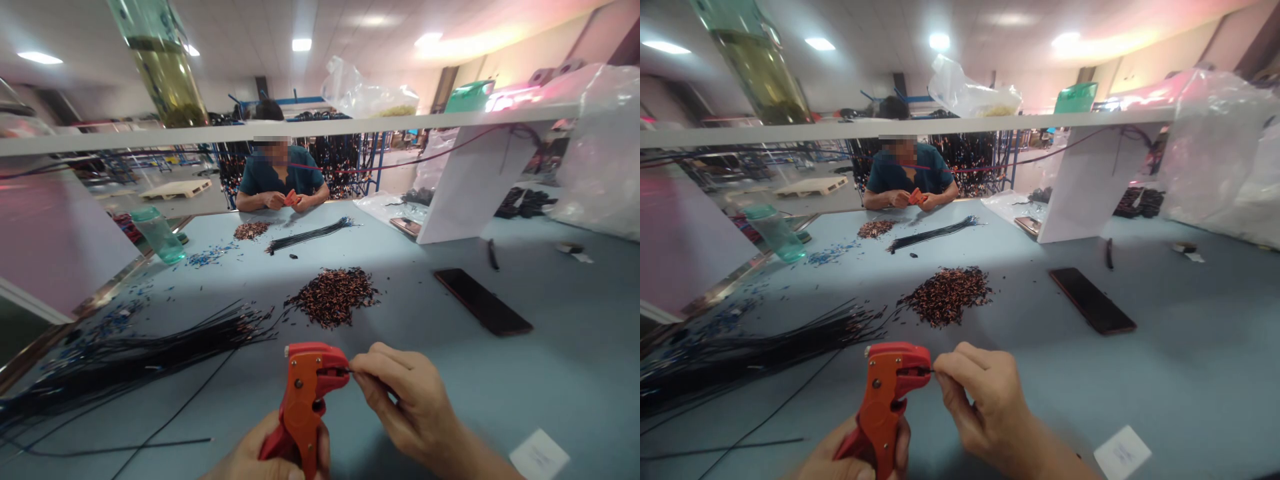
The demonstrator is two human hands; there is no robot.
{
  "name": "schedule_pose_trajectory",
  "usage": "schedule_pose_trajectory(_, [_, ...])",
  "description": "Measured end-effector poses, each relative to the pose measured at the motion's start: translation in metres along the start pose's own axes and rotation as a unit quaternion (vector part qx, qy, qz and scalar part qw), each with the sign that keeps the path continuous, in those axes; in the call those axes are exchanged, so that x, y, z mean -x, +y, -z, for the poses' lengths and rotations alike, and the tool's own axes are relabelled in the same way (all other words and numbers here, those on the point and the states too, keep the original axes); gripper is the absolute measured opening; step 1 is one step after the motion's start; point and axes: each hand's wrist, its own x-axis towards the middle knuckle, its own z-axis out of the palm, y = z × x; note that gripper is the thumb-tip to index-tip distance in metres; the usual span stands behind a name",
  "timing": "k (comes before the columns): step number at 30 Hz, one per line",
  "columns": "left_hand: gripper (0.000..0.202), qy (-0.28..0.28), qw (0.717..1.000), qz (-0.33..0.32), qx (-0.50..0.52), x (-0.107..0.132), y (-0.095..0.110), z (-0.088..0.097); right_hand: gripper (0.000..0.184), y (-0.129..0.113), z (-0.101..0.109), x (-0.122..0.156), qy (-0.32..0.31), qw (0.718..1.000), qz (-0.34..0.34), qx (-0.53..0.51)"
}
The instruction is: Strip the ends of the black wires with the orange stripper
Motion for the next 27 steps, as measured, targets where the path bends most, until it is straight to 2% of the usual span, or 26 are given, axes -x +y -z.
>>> schedule_pose_trajectory(8, [0.038,0.016,0.999,0.021,-0.034,-0.002,0.013,-0.010,0.014,0.003,-0.002,0.003,-0.011,1.000,0.008,-0.004])
schedule_pose_trajectory(17, [0.032,-0.012,1.000,-0.016,-0.015,-0.003,0.002,-0.002,0.015,0.002,-0.001,0.001,-0.006,1.000,0.001,-0.022])
schedule_pose_trajectory(27, [0.037,-0.009,0.998,0.011,-0.054,-0.003,0.006,-0.002,0.014,0.002,-0.002,0.002,-0.005,1.000,0.007,-0.024])
